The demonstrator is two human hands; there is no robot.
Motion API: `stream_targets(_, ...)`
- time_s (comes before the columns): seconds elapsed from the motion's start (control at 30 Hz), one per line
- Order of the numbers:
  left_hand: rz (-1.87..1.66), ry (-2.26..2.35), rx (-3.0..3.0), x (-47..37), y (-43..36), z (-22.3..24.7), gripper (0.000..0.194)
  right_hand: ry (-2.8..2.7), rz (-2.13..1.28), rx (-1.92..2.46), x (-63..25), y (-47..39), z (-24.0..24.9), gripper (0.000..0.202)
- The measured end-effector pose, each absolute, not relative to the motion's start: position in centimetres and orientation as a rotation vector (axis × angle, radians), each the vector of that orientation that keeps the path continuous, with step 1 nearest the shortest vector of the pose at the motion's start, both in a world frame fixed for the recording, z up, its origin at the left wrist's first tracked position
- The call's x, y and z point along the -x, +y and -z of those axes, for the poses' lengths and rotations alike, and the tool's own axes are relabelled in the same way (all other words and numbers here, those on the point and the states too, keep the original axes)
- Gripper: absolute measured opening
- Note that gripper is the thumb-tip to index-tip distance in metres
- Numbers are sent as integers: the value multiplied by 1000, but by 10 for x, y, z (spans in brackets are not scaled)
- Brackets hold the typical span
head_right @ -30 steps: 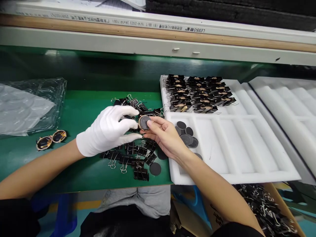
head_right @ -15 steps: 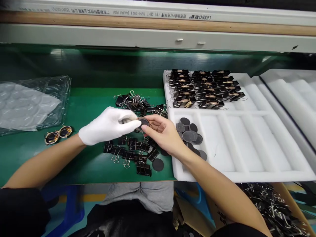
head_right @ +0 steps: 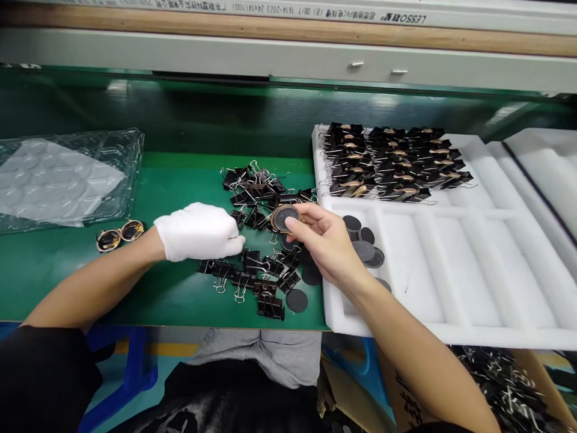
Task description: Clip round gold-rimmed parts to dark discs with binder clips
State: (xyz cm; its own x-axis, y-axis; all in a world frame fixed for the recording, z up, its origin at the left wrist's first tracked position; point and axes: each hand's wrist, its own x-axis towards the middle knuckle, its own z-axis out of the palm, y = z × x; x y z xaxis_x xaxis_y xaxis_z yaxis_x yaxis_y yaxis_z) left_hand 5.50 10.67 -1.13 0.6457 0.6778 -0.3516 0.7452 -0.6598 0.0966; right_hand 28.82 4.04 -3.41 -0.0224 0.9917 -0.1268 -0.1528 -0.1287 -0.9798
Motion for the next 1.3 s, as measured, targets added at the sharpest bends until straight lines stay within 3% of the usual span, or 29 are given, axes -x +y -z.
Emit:
stream_targets(0.1, 314, 1225, -2561, -46, 114, -12, 43, -1136, -1414, 1143, -290, 39, 35, 24)
stream_targets(0.2, -39, 1186, -2435, -45, 114, -31, 51, -1267, -1471, 1075, -291, 38, 38, 23)
stream_targets(0.4, -401, 1003, -2007, -63, 100, -24, 59, -1297, -1491, 944, -292, 38, 44, 18)
stream_targets(0.6, -294, 1101, -2287, -64, 101, -20, 66, -1345, -1403, 980, -293, 38, 35, 18)
stream_targets(1.0, -157, 1172, -2280, -71, 97, -12, 68, -1431, -1391, 988, -296, 37, 35, 19)
stream_targets(1.3, -381, 989, -2217, -61, 106, -15, 53, -1293, -1437, 958, -310, 43, 35, 17)
